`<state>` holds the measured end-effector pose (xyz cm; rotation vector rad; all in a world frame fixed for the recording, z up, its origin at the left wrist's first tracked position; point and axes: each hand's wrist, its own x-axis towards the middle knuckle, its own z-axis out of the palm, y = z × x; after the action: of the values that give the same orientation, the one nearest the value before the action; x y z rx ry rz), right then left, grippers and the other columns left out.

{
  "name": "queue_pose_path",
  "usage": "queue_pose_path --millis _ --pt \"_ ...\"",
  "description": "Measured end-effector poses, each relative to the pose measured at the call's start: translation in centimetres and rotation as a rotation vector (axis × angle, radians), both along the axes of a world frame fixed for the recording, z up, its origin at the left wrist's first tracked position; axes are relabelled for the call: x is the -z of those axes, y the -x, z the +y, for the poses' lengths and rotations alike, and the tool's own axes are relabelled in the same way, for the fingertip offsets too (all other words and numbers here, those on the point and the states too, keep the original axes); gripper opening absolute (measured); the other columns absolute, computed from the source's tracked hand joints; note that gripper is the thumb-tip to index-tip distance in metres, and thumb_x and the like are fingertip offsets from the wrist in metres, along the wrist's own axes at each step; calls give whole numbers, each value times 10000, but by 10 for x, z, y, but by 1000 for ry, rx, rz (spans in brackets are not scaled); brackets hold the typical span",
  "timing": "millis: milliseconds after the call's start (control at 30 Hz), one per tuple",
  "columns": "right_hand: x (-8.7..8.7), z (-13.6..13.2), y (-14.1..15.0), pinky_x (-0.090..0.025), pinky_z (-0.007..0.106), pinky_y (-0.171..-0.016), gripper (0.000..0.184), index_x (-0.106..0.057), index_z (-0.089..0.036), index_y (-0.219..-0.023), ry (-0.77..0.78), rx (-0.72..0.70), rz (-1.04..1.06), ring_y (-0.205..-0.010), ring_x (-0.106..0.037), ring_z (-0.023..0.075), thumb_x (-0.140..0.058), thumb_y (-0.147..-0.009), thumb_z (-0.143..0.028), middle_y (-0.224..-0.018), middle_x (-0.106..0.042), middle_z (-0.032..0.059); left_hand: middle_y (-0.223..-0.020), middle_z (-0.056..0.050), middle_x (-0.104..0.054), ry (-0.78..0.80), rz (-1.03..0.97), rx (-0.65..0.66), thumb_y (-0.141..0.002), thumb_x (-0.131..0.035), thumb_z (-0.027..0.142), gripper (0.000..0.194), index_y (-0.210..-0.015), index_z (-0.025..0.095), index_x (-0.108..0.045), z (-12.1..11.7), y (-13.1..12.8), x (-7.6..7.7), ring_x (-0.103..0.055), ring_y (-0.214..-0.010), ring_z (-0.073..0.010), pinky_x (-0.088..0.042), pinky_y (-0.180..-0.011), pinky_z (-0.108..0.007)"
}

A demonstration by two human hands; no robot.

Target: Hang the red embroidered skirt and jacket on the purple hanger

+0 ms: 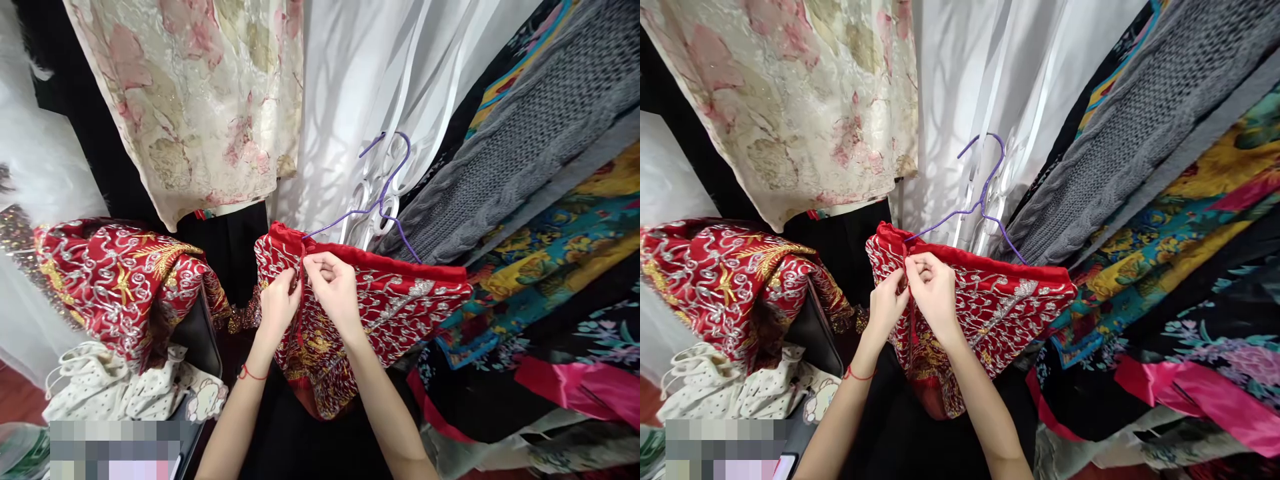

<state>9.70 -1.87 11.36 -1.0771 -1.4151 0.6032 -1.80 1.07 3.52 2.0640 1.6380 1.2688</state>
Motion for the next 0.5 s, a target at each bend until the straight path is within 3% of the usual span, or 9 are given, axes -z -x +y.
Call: queue_pose_path --millis 100,167,233,300,400,500 --pt "-24 -1 -7 -441 294 -685 259 -676 -188 -789 -296 266 -509 -692 -578 152 -522 -946 -326 -754 -673 48 -837 -33 -676 -20 18 28 -934 -509 273 118 -877 208 -589 0 2 4 -620 -709 -168 -363 -632 -246" --pt "-44 3 -10 -441 357 -811 201 -707 -169 -871 -398 351 -826 -905 -605 226 -526 -926 -237 -932 -706 114 -805 -23 -655 -37 29 33 -944 -500 285 141 -843 208 -561 -1 2 7 -593 -666 -154 -346 -617 -248" --pt "-61 9 -13 -427 396 -840 169 -718 -127 -883 -313 324 -1105 -958 -594 269 -550 -871 -152 -952 -701 159 -772 -9 -626 -44 29 31 -949 -488 286 169 -803 210 -524 -2 2 8 -563 -641 -142 -326 -607 -245" --pt "-69 16 -14 -418 393 -816 161 -710 -111 -798 -194 227 -1274 -888 -591 260 -553 -834 -102 -847 -687 149 -748 3 -598 -46 19 33 -951 -480 290 196 -771 213 -489 -3 1 7 -537 -633 -134 -311 -602 -241" --pt "-68 22 -18 -406 367 -823 172 -695 -146 -771 -200 55 -1223 -855 -578 216 -543 -847 -121 -822 -666 83 -722 15 -566 -49 -5 40 -945 -478 293 219 -741 214 -457 -4 1 6 -498 -614 -124 -299 -596 -235" --pt "-65 18 -24 -419 335 -827 144 -666 -181 -819 -231 -114 -902 -826 -572 168 -533 -875 -187 -835 -649 24 -717 20 -548 -54 -23 38 -929 -491 277 205 -738 213 -449 -6 1 5 -470 -601 -120 -286 -589 -234"
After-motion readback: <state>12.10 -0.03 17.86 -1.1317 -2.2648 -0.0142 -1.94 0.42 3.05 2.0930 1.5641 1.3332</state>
